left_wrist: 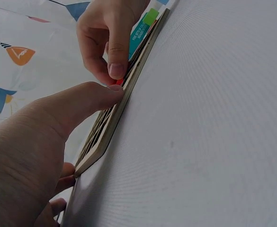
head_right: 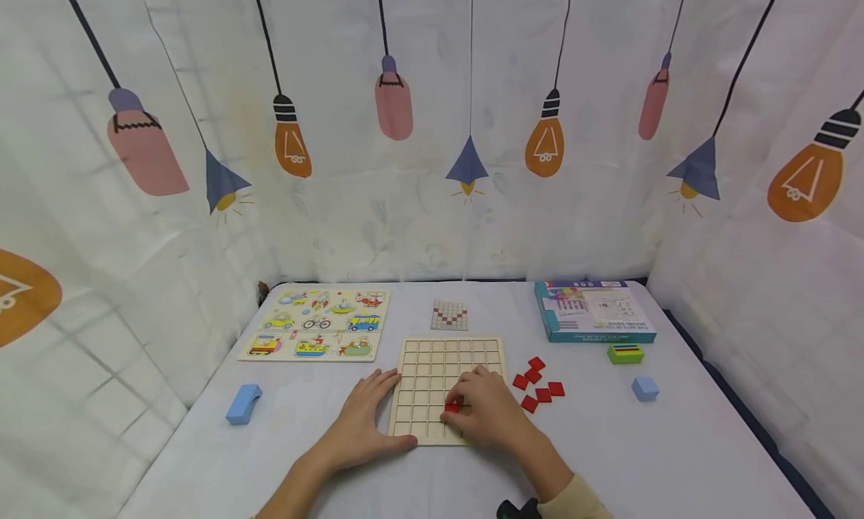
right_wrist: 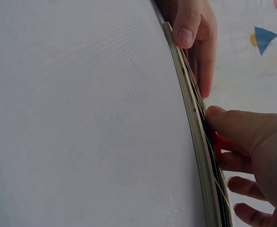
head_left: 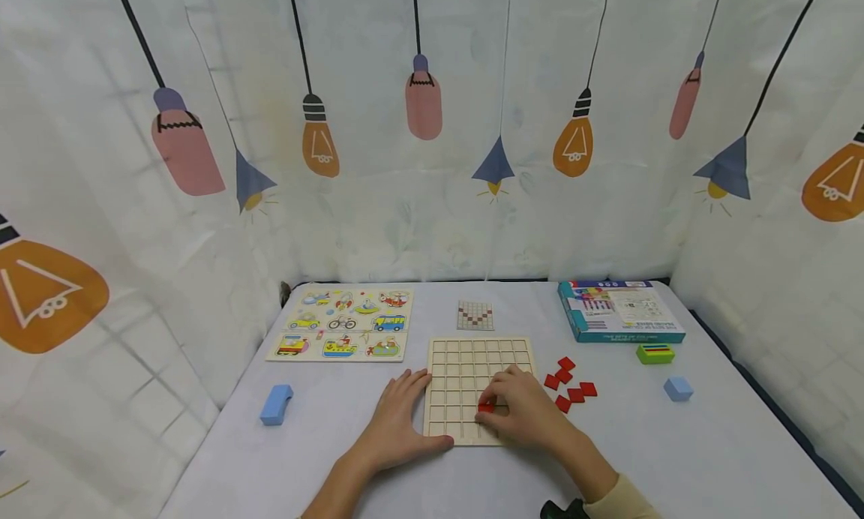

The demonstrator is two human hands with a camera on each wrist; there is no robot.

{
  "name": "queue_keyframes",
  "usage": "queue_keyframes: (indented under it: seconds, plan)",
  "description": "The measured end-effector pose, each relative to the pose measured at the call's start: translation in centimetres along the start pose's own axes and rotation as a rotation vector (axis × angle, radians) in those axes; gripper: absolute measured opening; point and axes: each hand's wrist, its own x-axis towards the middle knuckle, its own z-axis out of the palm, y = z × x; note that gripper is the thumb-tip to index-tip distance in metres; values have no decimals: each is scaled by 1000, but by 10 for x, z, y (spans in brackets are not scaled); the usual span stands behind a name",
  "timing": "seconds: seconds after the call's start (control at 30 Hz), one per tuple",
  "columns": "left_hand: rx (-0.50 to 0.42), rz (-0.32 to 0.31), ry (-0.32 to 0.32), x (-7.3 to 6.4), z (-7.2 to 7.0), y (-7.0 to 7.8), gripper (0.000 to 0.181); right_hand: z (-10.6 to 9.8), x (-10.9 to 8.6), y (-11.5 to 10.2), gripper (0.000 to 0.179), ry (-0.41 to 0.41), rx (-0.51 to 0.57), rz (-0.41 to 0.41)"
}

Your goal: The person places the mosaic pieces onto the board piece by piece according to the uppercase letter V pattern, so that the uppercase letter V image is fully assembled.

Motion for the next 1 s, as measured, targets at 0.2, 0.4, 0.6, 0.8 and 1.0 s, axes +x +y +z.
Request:
queue_keyframes:
  seconds: [0.2, 0.4, 0.6, 0.8, 1.0]
  plan:
    - [-4, 3, -2, 0, -1, 0, 121, 0, 0, -1, 24, -7, -2, 16]
    - [-5, 3, -2, 0, -1, 0, 121, -1, -1, -1, 27, -9, -4, 22]
    - [-7, -2, -6, 0, -1, 1, 121, -8, -3, -3, 28, -15, 36, 22]
    - [-5, -10, -11, 1, -1, 0, 121, -22, -6, -1, 28, -31, 67, 53]
    - [-9, -9, -12, 1, -1, 0, 120, -36, -11, 8, 31, -39, 114, 113]
